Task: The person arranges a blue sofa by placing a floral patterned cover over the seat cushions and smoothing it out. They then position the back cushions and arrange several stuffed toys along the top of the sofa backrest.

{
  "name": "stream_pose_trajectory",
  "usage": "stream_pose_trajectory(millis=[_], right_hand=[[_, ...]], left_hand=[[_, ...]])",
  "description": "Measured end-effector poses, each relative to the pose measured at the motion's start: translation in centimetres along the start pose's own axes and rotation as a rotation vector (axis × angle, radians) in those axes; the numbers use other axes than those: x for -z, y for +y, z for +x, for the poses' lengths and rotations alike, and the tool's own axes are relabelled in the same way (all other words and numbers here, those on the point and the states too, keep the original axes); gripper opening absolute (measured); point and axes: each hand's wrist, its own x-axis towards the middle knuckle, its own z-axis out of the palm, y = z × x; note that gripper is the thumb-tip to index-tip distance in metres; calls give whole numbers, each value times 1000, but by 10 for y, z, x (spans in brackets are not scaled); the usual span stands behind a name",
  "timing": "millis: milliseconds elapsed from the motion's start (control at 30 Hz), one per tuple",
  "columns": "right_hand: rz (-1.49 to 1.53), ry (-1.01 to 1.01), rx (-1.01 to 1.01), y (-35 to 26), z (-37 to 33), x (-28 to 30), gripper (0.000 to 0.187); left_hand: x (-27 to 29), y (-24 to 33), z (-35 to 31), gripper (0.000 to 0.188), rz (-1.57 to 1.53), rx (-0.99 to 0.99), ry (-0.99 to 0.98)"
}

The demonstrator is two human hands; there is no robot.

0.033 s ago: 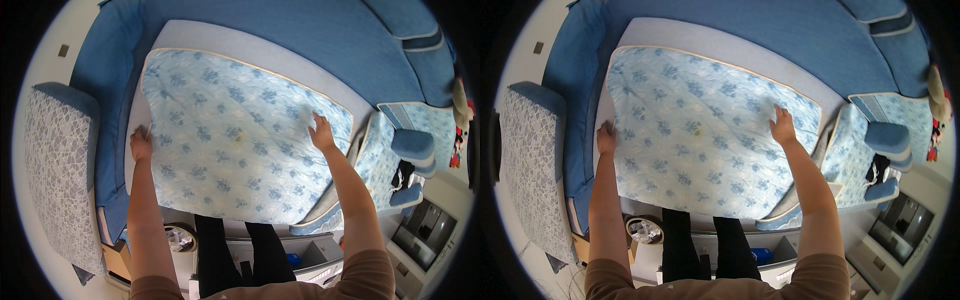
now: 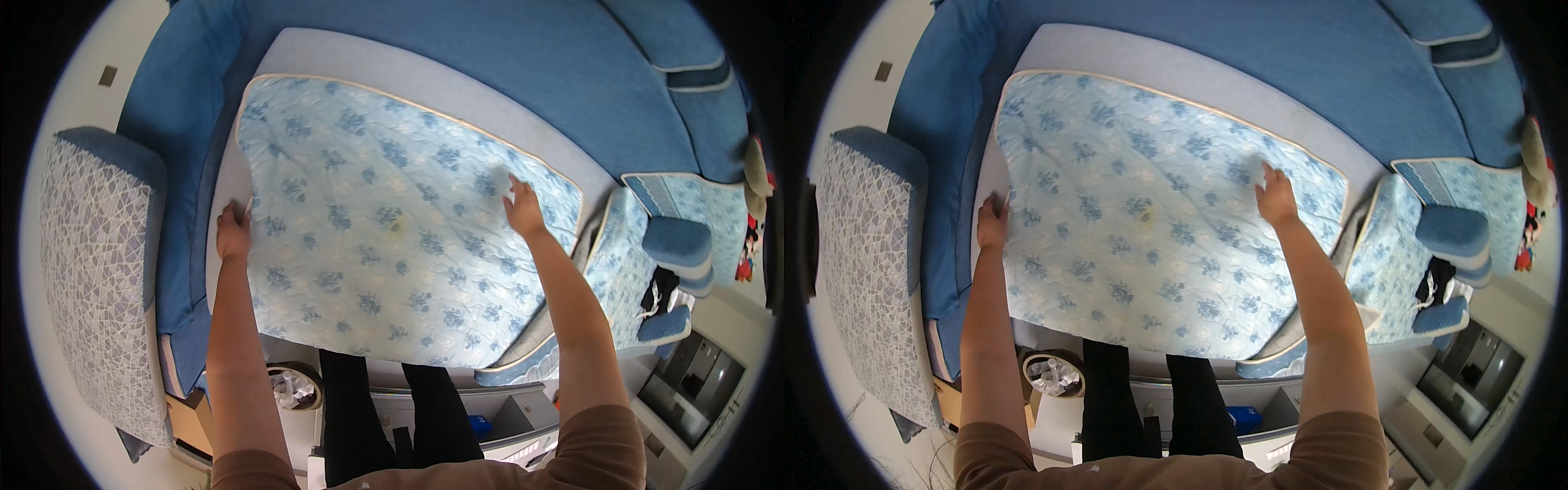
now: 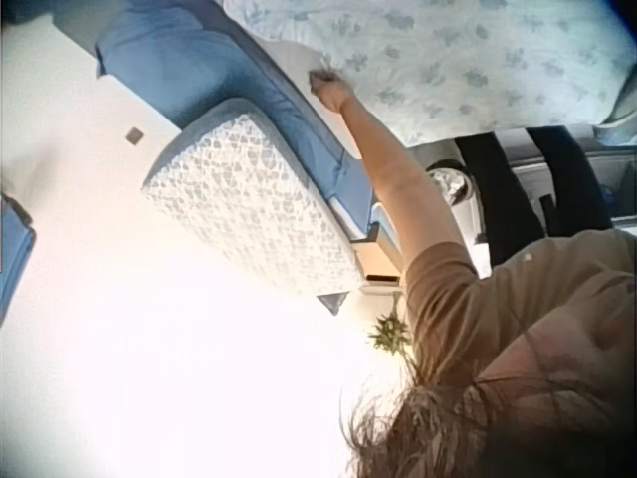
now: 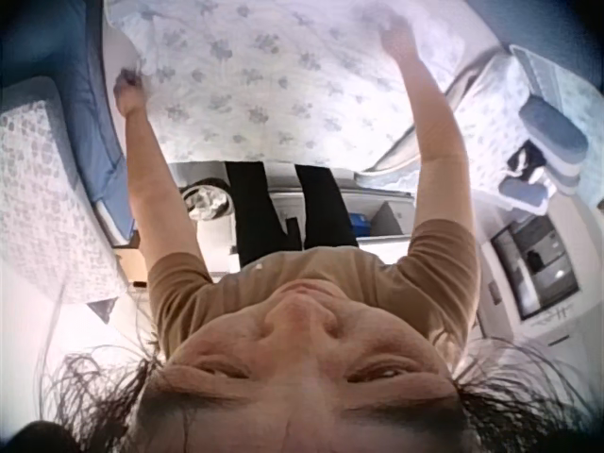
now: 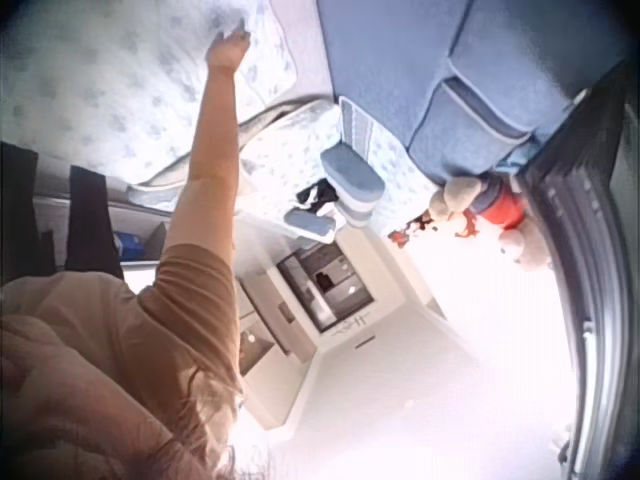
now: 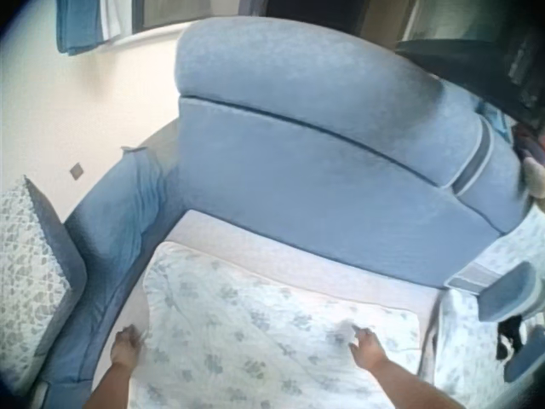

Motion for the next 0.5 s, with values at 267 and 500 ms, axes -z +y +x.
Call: stream_pose_trajectory(millis=[267,500], right_hand=[[177,-146,-368,13,126,-40,61],[489,-285,-588,23,136,-20,43]], left_hand=[[26,-2,13,39,-530,16,-445],[20,-5,35,26,-818,-6,-426]])
